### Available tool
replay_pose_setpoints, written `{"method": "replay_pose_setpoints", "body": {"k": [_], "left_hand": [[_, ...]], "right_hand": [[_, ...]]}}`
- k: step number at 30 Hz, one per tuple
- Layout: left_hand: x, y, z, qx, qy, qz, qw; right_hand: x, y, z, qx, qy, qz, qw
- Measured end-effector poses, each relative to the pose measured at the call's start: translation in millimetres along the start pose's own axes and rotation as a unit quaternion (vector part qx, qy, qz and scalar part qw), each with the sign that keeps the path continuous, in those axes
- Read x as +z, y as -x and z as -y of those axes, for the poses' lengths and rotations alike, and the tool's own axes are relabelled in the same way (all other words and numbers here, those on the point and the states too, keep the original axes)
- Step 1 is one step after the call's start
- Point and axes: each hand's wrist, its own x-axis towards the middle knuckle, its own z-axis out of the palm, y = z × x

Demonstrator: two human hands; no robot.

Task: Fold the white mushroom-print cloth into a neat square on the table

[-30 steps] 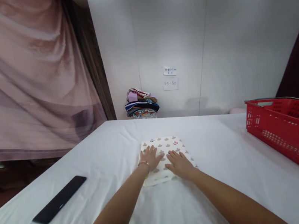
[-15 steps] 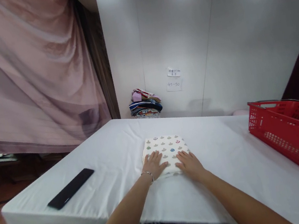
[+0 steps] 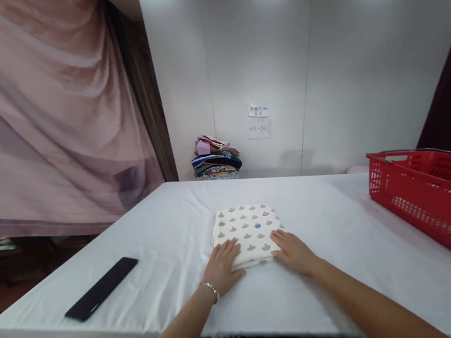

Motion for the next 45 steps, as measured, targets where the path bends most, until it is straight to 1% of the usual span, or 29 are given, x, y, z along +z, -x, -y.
{"method": "replay_pose_setpoints", "body": {"k": [3,5,8,11,13,15,18,22,24,29,32,34,37,40,45], "left_hand": [[-2.3,10.4,10.3,0.001,-0.021,-0.022,1.0],[-6.5,15.8,13.5,0.016,-0.038,-0.032,0.999],[-12.4,20.6,11.8,0.047,-0.067,-0.048,0.995],[-13.9,18.9,6.2,0.058,-0.096,-0.059,0.992],[-13.1,14.5,2.1,0.067,-0.111,-0.049,0.99],[-12.3,9.4,-1.7,0.073,-0.124,-0.025,0.989],[-12.9,4.8,-6.1,0.072,-0.135,-0.004,0.988],[-12.9,6.4,-8.1,0.072,-0.127,-0.026,0.989],[-11.5,8.8,-7.6,0.065,-0.121,-0.042,0.99],[-8.7,11.1,-6.6,0.049,-0.117,-0.09,0.988],[-9.3,7.8,-8.3,0.065,-0.118,-0.11,0.985],[-10.1,4.8,-10.1,0.07,-0.118,-0.112,0.984],[-11.2,1.9,-12.5,0.048,-0.114,-0.104,0.987],[-12.0,1.8,-14.7,0.021,-0.105,-0.095,0.99],[-13.3,2.6,-17.5,0.008,-0.093,-0.083,0.992]], "right_hand": [[-3.5,6.8,-6.7,-0.033,0.01,0.011,0.999],[-2.4,12.4,-15.0,-0.049,0.027,0.008,0.998],[4.8,19.0,-27.0,-0.06,0.061,0.0,0.996],[13.6,19.4,-31.7,-0.068,0.099,-0.004,0.993],[17.6,16.3,-30.2,-0.071,0.124,-0.013,0.99],[18.7,12.2,-26.7,-0.074,0.145,-0.019,0.987],[14.6,7.9,-22.3,-0.08,0.169,-0.025,0.982],[4.1,8.7,-22.4,-0.106,0.162,-0.027,0.981],[1.4,10.9,-23.2,-0.112,0.149,-0.04,0.982],[6.7,14.2,-17.8,-0.103,0.17,-0.086,0.976],[10.1,9.8,-13.1,-0.093,0.189,-0.105,0.972],[10.3,5.4,-12.4,-0.092,0.193,-0.117,0.97],[8.6,1.1,-14.4,-0.093,0.193,-0.123,0.969],[5.9,1.7,-16.3,-0.093,0.184,-0.117,0.971],[1.8,4.6,-14.1,-0.083,0.16,-0.097,0.979]]}}
